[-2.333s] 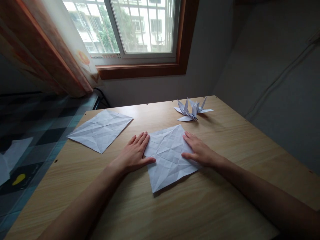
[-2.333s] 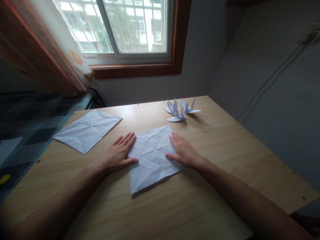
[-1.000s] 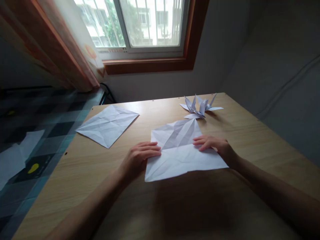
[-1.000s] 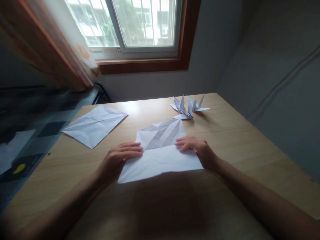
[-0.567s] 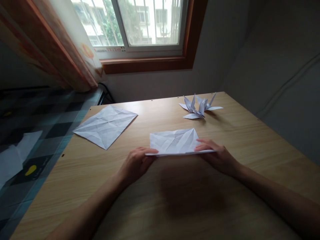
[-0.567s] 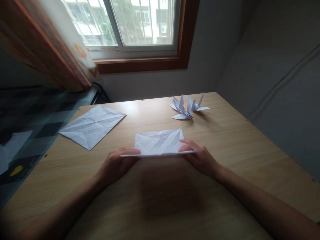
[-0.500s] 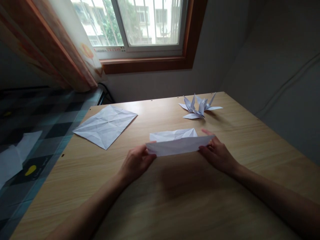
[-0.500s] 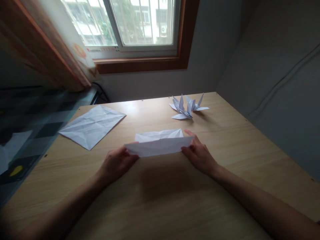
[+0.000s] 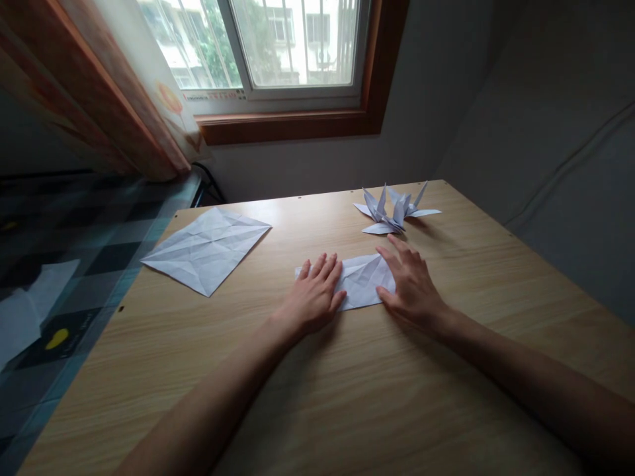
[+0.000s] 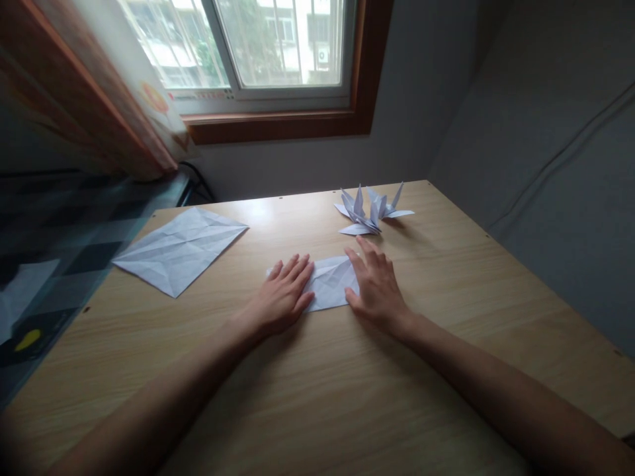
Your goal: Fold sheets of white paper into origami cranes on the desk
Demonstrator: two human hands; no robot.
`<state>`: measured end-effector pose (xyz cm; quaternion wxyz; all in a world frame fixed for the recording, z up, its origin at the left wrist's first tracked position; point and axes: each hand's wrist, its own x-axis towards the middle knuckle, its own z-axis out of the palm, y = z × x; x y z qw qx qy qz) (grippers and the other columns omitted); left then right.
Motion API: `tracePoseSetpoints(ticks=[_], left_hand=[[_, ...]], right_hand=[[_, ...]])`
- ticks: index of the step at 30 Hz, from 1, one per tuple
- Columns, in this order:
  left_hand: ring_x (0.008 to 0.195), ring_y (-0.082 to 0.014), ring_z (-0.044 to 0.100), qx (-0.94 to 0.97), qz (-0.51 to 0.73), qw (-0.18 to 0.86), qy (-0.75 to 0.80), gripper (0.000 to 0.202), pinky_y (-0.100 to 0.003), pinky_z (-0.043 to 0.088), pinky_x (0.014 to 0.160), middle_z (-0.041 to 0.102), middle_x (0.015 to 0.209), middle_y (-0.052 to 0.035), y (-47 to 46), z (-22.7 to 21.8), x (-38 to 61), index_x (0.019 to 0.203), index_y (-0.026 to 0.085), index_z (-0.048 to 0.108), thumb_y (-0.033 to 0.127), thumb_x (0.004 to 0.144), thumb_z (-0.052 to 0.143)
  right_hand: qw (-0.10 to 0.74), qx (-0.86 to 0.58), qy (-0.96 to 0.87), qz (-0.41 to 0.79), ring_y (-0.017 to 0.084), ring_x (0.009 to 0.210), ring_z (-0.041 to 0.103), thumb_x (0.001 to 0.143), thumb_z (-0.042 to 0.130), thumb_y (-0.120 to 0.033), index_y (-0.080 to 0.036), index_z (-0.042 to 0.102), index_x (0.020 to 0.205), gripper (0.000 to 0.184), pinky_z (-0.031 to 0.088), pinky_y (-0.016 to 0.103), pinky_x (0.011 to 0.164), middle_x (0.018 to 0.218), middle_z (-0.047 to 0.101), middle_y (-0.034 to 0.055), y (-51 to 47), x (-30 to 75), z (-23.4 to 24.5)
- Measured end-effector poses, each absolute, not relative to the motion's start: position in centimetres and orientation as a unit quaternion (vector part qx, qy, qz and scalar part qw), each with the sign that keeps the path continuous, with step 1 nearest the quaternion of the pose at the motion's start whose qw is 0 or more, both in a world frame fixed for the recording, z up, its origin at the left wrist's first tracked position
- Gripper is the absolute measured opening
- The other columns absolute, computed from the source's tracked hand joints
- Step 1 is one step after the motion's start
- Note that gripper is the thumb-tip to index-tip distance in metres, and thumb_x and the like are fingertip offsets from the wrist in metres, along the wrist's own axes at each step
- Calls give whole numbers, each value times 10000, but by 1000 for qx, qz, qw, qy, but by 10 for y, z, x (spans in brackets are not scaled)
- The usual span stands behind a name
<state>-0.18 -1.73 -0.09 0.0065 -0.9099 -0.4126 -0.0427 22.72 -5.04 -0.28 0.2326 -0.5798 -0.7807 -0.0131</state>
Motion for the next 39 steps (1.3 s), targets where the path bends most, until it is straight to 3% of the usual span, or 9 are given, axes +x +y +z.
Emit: tracePoseSetpoints(ticks=[2, 5, 11, 21, 25, 29, 32, 35, 39], left_hand=[[1456, -301, 228, -914, -21, -14, -406, 611, -506, 194, 1165, 271, 1567, -151, -13, -6, -1, 1482, 115, 295, 456, 976, 319], [1463, -305, 203, -919, -7, -19, -394, 678, -508, 165, 1172, 256, 1565, -173, -11, -7, -4, 1491, 74, 261, 492, 961, 327], [1462, -306, 205, -919, 6, -12, -394, 794, -480, 163, 1175, 223, 1569, -190, -11, -1, -15, 1494, 52, 246, 595, 923, 344], [1463, -334, 192, -905, 32, -7, -424, 980, -524, 149, 1167, 204, 1569, -194, -10, 1, -48, 1498, 47, 246, 778, 846, 275], [1458, -351, 197, -909, 45, -9, -415, 975, -556, 123, 1160, 214, 1566, -197, -7, 9, -58, 1500, 49, 238, 767, 845, 316], [1445, -358, 228, -921, 31, 2, -388, 831, -563, 112, 1154, 256, 1561, -189, -1, 18, -65, 1495, 100, 277, 646, 883, 412], [1438, -347, 245, -935, -44, 50, -349, 633, -553, 111, 1154, 207, 1585, -163, -9, 20, -57, 1484, 181, 314, 435, 922, 457], [1330, -334, 402, -958, -104, 52, -264, 657, -516, 239, 1113, 404, 1491, -155, -26, 16, -34, 1405, 183, 420, 529, 861, 551], [947, -223, 594, -973, -86, 52, -206, 293, -357, 462, 779, 648, 1063, -93, -44, 11, -6, 1126, 164, 582, 371, 934, 507]], right_hand=[[222, -491, -842, 0, 357, 1434, 234, 840, 595, -424, -74, 339, 1441, 741, 302, 523, 1128, 1540, 265, 227, -42, 218, -4], [179, -396, -899, 50, 310, 1455, 224, 903, 461, -582, -50, 210, 1496, 835, 286, 495, 1150, 1540, 276, 245, -28, 200, -9], [78, -397, -914, 39, 324, 1447, 247, 906, 342, -681, -35, 250, 1494, 878, 231, 508, 1168, 1548, 263, 231, -19, 200, -18], [41, -434, -900, -28, 325, 1436, 275, 904, 399, -643, -9, 270, 1481, 867, 281, 481, 1147, 1528, 301, 246, -39, 268, -21], [47, -369, -924, -83, 359, 1355, 401, 931, 433, -553, 9, 408, 1405, 736, 355, 505, 1087, 1434, 440, 280, -46, 277, -13], [78, -275, -948, -137, 312, 1089, 609, 964, 417, -333, -7, 597, 1202, 442, 481, 459, 937, 1186, 649, 241, -56, 266, 0], [84, -257, -954, -131, 256, 950, 638, 928, 405, -205, -51, 637, 1098, 326, 516, 387, 807, 1053, 685, 201, -65, 254, 8], [50, -267, -954, -126, 252, 857, 622, 891, 450, -222, -62, 639, 1009, 274, 500, 356, 698, 951, 672, 188, -73, 242, 15], [-6, -280, -949, -146, 215, 669, 573, 859, 477, -145, -98, 616, 893, 150, 405, 311, 533, 793, 637, 131, -83, 229, 21]])
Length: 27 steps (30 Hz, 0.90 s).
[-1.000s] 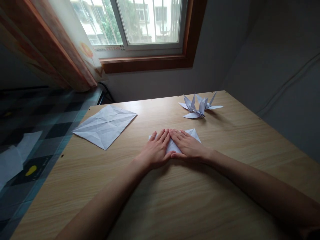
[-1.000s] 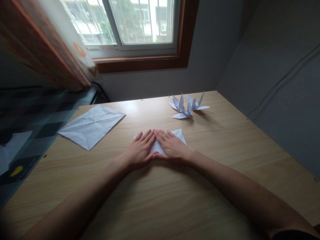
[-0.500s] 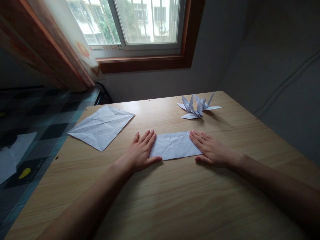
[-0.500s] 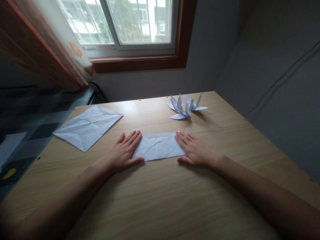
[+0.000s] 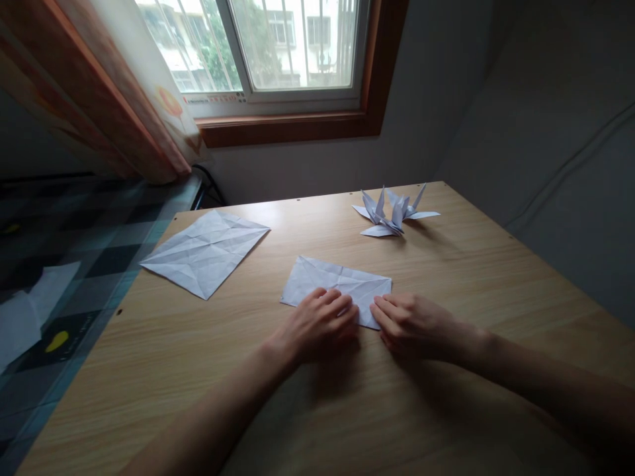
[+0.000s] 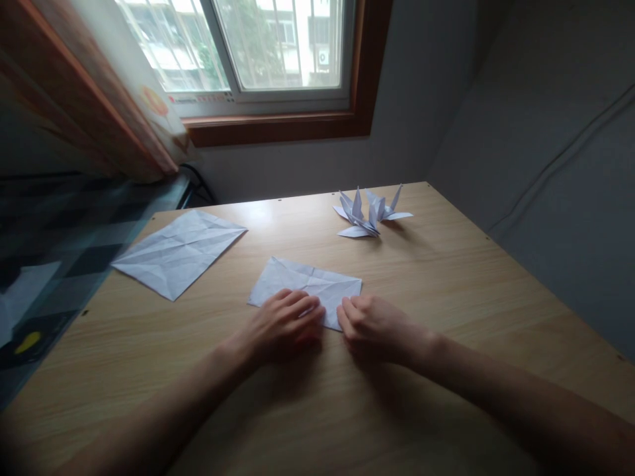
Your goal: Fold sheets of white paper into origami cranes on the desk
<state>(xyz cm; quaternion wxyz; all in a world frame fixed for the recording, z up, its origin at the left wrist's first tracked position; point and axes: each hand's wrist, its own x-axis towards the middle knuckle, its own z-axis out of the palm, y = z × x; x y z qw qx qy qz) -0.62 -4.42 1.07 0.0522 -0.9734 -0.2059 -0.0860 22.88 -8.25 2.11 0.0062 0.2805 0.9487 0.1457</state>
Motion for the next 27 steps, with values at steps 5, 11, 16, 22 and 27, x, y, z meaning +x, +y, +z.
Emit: tracePoseSetpoints(ticks=[5, 11, 16, 22, 27], left_hand=[[797, -187, 591, -968, -110, 108, -198, 204, -303, 439, 641, 626, 857, -59, -44, 11, -3, 920, 155, 588, 152, 967, 389], [801, -182, 606, -951, -184, 91, -230, 289, -286, 454, 656, 636, 791, -67, -40, 4, -13, 818, 164, 603, 288, 983, 401], [686, -152, 548, -923, -238, 67, -296, 284, -270, 426, 639, 635, 708, -33, -37, 1, -19, 709, 182, 614, 192, 946, 458], [669, -172, 560, -894, -234, 21, -381, 214, -288, 460, 655, 653, 731, -39, -33, -2, -16, 1084, 163, 628, 246, 947, 485], [859, -232, 605, -891, -161, 43, -423, 428, -362, 485, 763, 674, 951, -90, -32, -4, -12, 1345, 195, 483, 206, 917, 500]], right_hand=[[-9, 276, 945, 176, 164, 516, 486, 796, 464, 21, -146, 560, 742, 200, 248, 292, 458, 640, 574, 51, -86, 218, 23], [-224, 308, 918, 111, 144, 550, 515, 925, 439, -101, -174, 568, 760, 221, 318, 266, 527, 609, 578, 12, -70, 213, 15], [-311, 338, 888, -41, 186, 763, 646, 914, 523, -243, -157, 609, 1025, 165, 475, 273, 673, 851, 711, 68, -58, 224, -1], [-323, 520, 771, -176, 170, 676, 654, 926, 494, -241, -177, 585, 1161, 260, 502, 266, 649, 756, 682, 11, -51, 221, -5], [-282, 518, 800, -106, 218, 869, 651, 910, 511, -216, -175, 577, 1200, 300, 531, 345, 798, 990, 688, 84, -44, 212, -9]])
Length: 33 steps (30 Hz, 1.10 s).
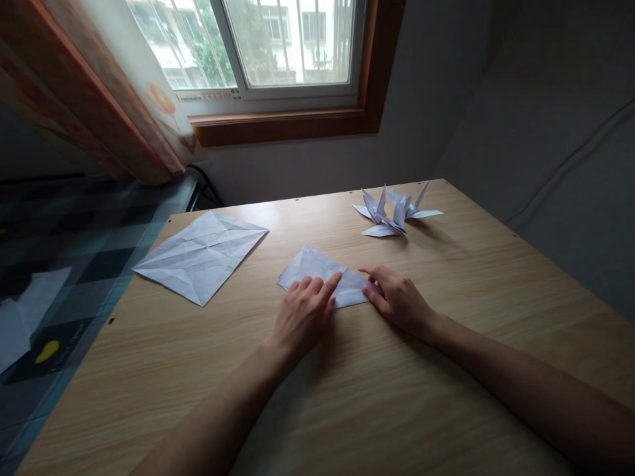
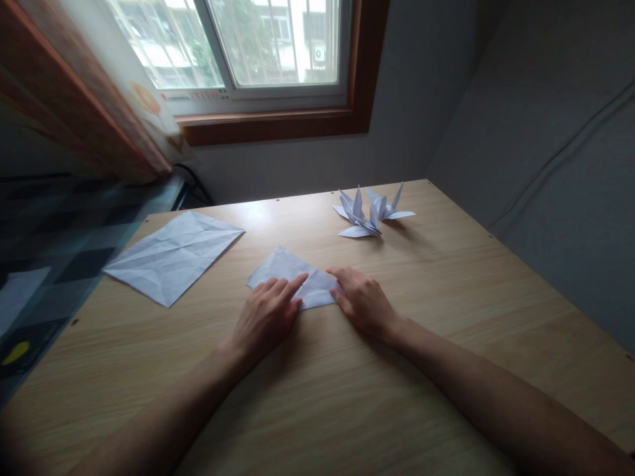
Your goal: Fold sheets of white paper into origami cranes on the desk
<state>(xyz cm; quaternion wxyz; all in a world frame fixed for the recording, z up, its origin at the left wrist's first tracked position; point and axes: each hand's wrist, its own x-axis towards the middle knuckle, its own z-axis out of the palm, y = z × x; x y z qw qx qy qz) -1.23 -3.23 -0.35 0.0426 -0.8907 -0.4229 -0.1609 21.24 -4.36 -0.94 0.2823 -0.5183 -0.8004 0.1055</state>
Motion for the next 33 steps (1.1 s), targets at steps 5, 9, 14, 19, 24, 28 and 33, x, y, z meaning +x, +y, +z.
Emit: tracePoseSetpoints(ticks=[5, 9, 14, 19, 24, 28, 33], left_hand=[[1319, -287, 438, -935, -103, 21, -339, 482, -491, 355, 1053, 485, 1450, -84, -27, -3, -12, 1365, 251, 502, 118, 911, 411], [1359, -262, 417, -943, -56, -33, -328, 507, -493, 299, 1114, 464, 1471, -90, -24, -2, -14, 1430, 201, 431, 158, 928, 370], [1383, -290, 383, -941, -55, -30, -333, 526, -510, 290, 1113, 438, 1488, -99, -24, -2, -15, 1437, 201, 409, 433, 964, 423], [1297, -280, 482, -948, -58, 27, -312, 389, -468, 376, 1033, 535, 1405, -108, -24, 6, -14, 1325, 206, 516, 365, 985, 416], [1017, -265, 628, -956, -33, 113, -270, 285, -416, 450, 874, 646, 1179, -172, -38, 18, -7, 1154, 117, 580, 104, 953, 377], [932, -267, 639, -951, -26, 150, -269, 330, -392, 448, 800, 647, 1157, -209, -49, 17, 1, 1260, 80, 515, 167, 960, 407], [887, -286, 623, -941, -50, 161, -292, 451, -398, 464, 744, 669, 1070, -205, -51, 10, 1, 1296, 60, 492, 350, 951, 483]], right_hand=[[238, -466, -852, 13, 261, 1115, 585, 948, 468, -193, -178, 644, 1161, 276, 492, 442, 966, 1219, 642, 134, -44, 213, -14], [217, -375, -901, 24, 228, 1216, 564, 941, 423, -97, -165, 578, 1297, 394, 473, 412, 1039, 1292, 631, 112, -47, 221, -16], [194, -326, -925, 9, 246, 1249, 558, 941, 434, -120, -132, 574, 1303, 388, 468, 445, 1061, 1319, 612, 133, -58, 244, -15], [184, -324, -927, -40, 237, 1173, 617, 939, 428, -94, -148, 618, 1253, 371, 514, 434, 1007, 1239, 666, 129, -69, 264, -5], [147, -292, -935, -139, 233, 926, 689, 930, 434, -57, -104, 701, 1024, 288, 563, 389, 831, 1024, 733, 147, -68, 253, 7], [91, -287, -933, -196, 202, 698, 634, 914, 430, -29, -109, 693, 850, 283, 507, 340, 657, 772, 706, 116, -62, 240, 12], [122, -270, -933, -205, 183, 631, 571, 911, 455, -51, -138, 665, 869, 231, 449, 332, 605, 688, 655, 64, -61, 238, 26]])
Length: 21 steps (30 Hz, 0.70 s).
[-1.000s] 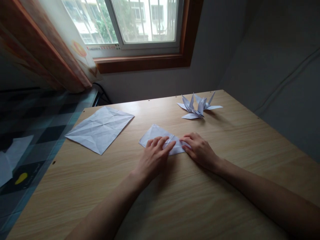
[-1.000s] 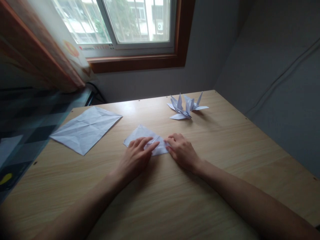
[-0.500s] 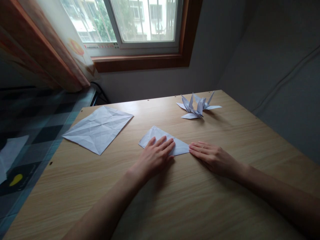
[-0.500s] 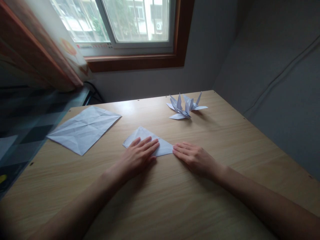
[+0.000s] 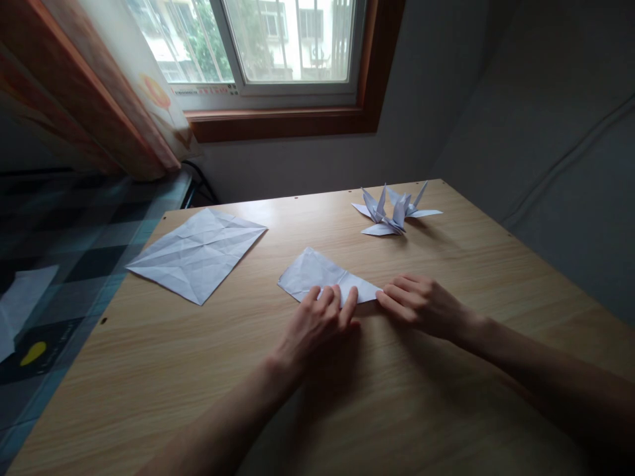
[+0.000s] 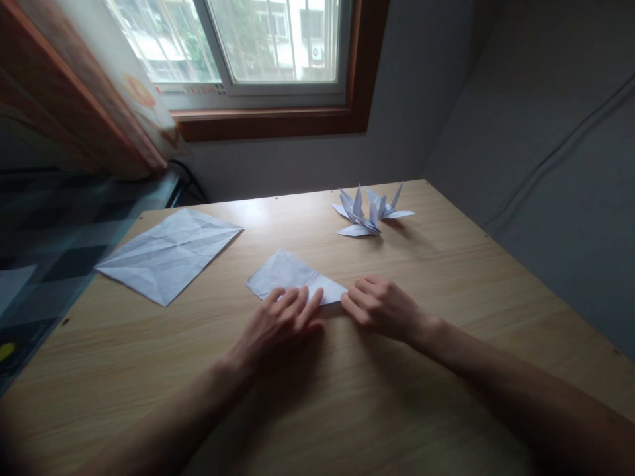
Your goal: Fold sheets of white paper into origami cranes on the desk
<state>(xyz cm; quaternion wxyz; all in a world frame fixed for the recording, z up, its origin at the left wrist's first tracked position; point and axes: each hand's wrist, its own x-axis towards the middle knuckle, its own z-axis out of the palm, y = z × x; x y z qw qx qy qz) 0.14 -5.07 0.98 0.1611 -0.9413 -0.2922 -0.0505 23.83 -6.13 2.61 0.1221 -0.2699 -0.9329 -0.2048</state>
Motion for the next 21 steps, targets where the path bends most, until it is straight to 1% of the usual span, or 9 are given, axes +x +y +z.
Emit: tracePoseSetpoints(ticks=[3, 5, 8, 9, 11, 14, 16, 19, 21], left_hand=[[773, -243, 606, -920, -108, 134, -351, 221, -354, 454, 665, 692, 866, -116, -50, 8, -2, 1062, 122, 626, 158, 937, 447], [739, -218, 589, -896, -190, 77, -393, 228, -329, 451, 639, 687, 809, -82, -50, 12, -4, 922, 154, 657, 96, 915, 437], [726, -179, 588, -823, -370, -91, -422, 206, -292, 468, 625, 681, 864, -75, -50, 23, -5, 869, 163, 690, 200, 925, 496], [701, -165, 586, -779, -425, -162, -431, 224, -279, 470, 616, 675, 839, -66, -49, 27, -4, 803, 158, 692, 250, 921, 525], [682, -159, 598, -671, -497, -316, -450, 252, -271, 483, 614, 678, 787, -50, -46, 32, -1, 745, 146, 684, 325, 891, 583], [697, -182, 638, -518, -539, -514, -420, 269, -292, 518, 639, 710, 791, -48, -42, 30, 5, 890, 134, 692, 393, 821, 669], [740, -202, 664, -472, -540, -566, -406, 338, -312, 537, 678, 728, 864, -72, -41, 25, 7, 963, 126, 671, 403, 774, 716], [767, -235, 685, -524, -477, -531, -466, 463, -355, 555, 697, 730, 915, -117, -38, 18, 4, 1115, 107, 614, 403, 772, 711], [860, -285, 688, -620, -410, -406, -532, 643, -436, 551, 769, 721, 994, -151, -35, 14, -2, 1332, 108, 481, 366, 784, 697]], right_hand=[[237, -283, -910, -188, 192, 774, 616, 928, 484, -103, -220, 629, 1070, 234, 492, 360, 741, 861, 693, 52, -68, 240, 38], [321, -314, -875, -181, 225, 954, 620, 913, 556, -161, -292, 547, 1219, 333, 497, 399, 857, 1028, 674, 56, -72, 241, 40], [384, -334, -840, -192, 295, 1139, 555, 853, 676, -334, -333, 413, 1348, 560, 486, 475, 943, 1203, 578, 93, -72, 242, 28], [378, -326, -844, -196, 310, 1168, 536, 833, 693, -388, -334, 384, 1369, 620, 481, 497, 953, 1238, 547, 104, -70, 242, 22], [330, -305, -869, -207, 301, 1234, 498, 848, 674, -378, -391, 345, 1384, 629, 443, 524, 1006, 1296, 514, 75, -66, 242, 8], [301, -290, -880, -227, 266, 1330, 418, 887, 604, -225, -390, 389, 1376, 559, 359, 534, 1093, 1354, 511, 47, -59, 239, -3], [297, -276, -879, -252, 253, 1350, 403, 897, 562, -141, -310, 473, 1345, 487, 324, 514, 1125, 1343, 553, 57, -57, 235, -3], [282, -251, -894, -243, 247, 1284, 494, 914, 527, -103, -195, 590, 1244, 348, 352, 469, 1117, 1248, 652, 67, -54, 229, 1], [273, -223, -915, -195, 230, 1175, 588, 929, 510, -108, -149, 642, 1153, 263, 440, 421, 1046, 1141, 710, 69, -51, 228, 0]])
